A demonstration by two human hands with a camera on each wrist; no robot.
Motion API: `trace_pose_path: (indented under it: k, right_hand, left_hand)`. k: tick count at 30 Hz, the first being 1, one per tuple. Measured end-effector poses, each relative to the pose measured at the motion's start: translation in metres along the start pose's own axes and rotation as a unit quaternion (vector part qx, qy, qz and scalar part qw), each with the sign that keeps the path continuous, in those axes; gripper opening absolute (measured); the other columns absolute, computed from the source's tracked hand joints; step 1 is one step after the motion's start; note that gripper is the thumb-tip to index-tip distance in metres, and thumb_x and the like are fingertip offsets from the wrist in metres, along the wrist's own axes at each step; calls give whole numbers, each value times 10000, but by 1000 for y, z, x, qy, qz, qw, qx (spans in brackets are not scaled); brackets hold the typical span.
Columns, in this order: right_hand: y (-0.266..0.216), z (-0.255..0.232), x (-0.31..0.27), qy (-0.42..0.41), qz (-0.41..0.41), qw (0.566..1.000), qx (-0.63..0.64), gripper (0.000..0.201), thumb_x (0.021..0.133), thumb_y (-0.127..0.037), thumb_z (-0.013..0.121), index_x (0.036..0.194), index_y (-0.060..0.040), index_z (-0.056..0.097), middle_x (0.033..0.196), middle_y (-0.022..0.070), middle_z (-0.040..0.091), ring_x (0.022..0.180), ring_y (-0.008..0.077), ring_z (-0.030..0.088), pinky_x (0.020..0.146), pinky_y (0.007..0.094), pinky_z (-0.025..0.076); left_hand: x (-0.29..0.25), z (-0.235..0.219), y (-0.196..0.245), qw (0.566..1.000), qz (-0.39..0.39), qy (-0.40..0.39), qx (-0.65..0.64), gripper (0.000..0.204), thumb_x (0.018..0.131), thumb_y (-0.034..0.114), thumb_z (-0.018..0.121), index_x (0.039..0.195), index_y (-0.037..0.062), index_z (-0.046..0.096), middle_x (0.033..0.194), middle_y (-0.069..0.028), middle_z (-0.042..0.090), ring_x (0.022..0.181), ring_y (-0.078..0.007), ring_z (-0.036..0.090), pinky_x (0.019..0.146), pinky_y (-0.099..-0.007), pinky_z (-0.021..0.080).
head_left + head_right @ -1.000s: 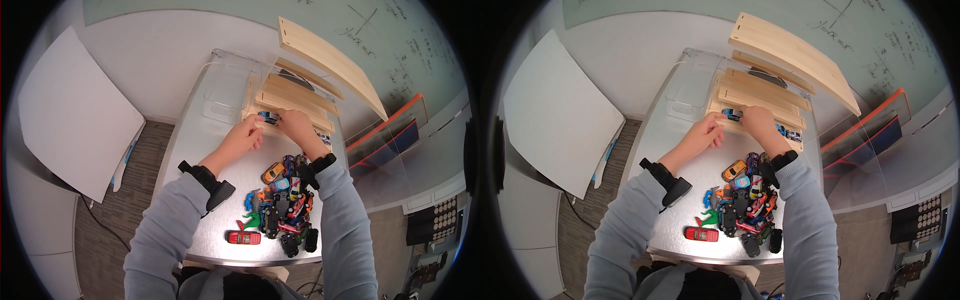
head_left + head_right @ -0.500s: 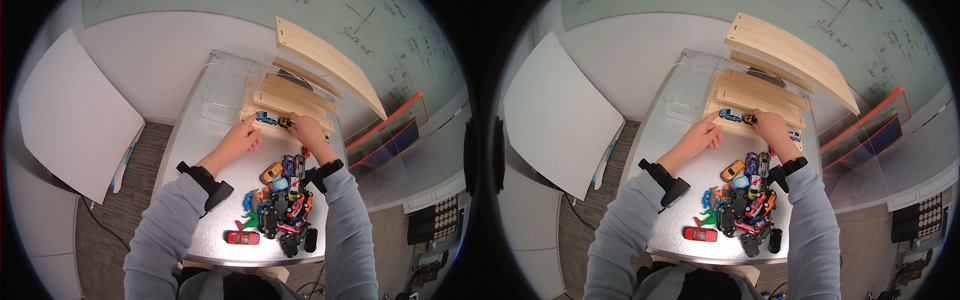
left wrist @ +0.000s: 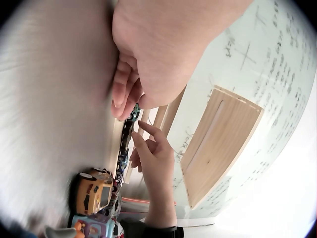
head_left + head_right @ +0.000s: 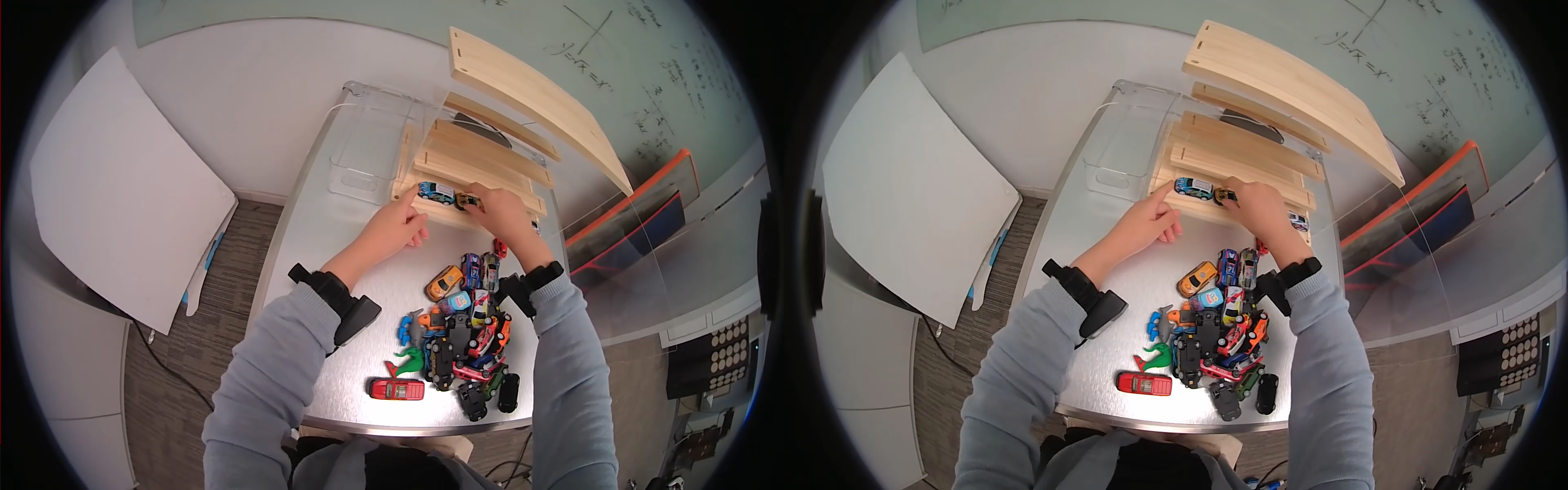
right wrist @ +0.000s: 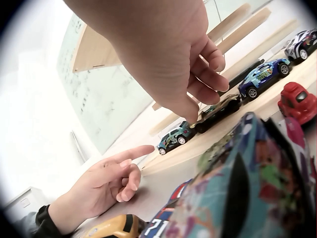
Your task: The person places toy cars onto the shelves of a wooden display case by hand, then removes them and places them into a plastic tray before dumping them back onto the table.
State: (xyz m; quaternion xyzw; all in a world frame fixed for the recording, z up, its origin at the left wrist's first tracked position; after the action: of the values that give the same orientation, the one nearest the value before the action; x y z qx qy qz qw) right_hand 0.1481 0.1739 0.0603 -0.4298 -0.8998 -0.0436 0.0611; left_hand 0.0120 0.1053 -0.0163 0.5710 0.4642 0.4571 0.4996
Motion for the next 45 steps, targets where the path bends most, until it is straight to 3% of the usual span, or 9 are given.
trace_pose_path:
  k: [8,14,23,26,28,33,36,41,45]
  right_hand:
    - [-18,6,12,-2,-35,999,-15,304,762,-258,668,1032,-120,646,776,144,669,764,324,649,665,436,510]
    - [-9,13,15,-4,-9,1000,3,302,769,-248,671,1034,-108,639,812,156,667,785,342,635,697,431,494]
    - [-17,-16,6,-5,2,998,57,312,772,-265,678,1044,-117,643,770,155,661,756,337,640,656,437,493]
    - [-11,-35,-8,12,7,997,80,231,778,-245,667,956,-98,653,752,150,653,740,342,629,648,435,486]
    - [-1,-33,-22,-56,37,996,63,185,782,-244,656,854,-73,653,738,141,648,724,340,624,648,432,486]
    - [26,-18,-57,-82,73,994,-27,200,782,-262,651,778,-62,641,754,135,656,740,328,635,654,435,496]
    - [34,-4,-70,-102,100,988,-64,205,777,-262,657,806,-61,632,769,131,659,769,320,644,665,436,503]
    - [42,14,-80,-127,96,985,-61,241,760,-247,675,899,-62,610,796,125,659,790,324,648,672,438,506]
    - [18,-10,-84,-50,37,998,-25,219,759,-183,671,919,-55,593,887,134,624,879,321,617,717,427,498]
  left_hand:
    - [3,4,-2,1000,9,-25,17,650,927,132,498,1448,-35,147,785,-95,659,632,-138,606,584,-263,514]
    - [3,4,-3,999,3,-25,30,655,921,137,502,1444,-44,152,789,-95,668,637,-139,609,588,-265,515]
    - [3,5,-4,999,-5,-31,29,659,921,137,508,1454,-15,152,805,-90,665,644,-133,609,602,-265,519]
    - [3,6,-4,999,-8,-33,25,663,923,138,510,1456,-12,146,806,-88,666,648,-132,608,605,-265,519]
    - [2,6,-4,999,-9,-30,25,670,922,138,510,1460,-6,137,812,-90,666,650,-132,608,605,-266,520]
    - [2,3,-4,1000,3,-18,12,674,931,160,513,1471,29,132,839,-94,663,659,-134,607,608,-265,514]
    - [1,4,-1,999,21,-31,-29,632,944,180,509,1468,67,174,852,-86,654,659,-129,602,602,-259,501]
    - [0,4,0,997,12,-37,-71,373,964,196,482,1314,92,410,800,-39,612,642,-101,575,580,-236,462]
    - [-1,8,2,996,16,-57,-64,254,974,219,461,1188,92,513,778,-18,594,635,-88,566,580,-226,452]
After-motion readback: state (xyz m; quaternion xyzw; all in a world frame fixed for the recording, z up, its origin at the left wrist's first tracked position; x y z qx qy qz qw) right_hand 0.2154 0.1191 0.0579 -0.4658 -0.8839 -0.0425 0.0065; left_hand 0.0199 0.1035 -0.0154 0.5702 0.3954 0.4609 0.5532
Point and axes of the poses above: each hand's wrist, its own x-axis towards the middle knuckle, its own z-axis out of the palm, y = z × x, the point moved 9 cm from there along x, towards the middle knuckle
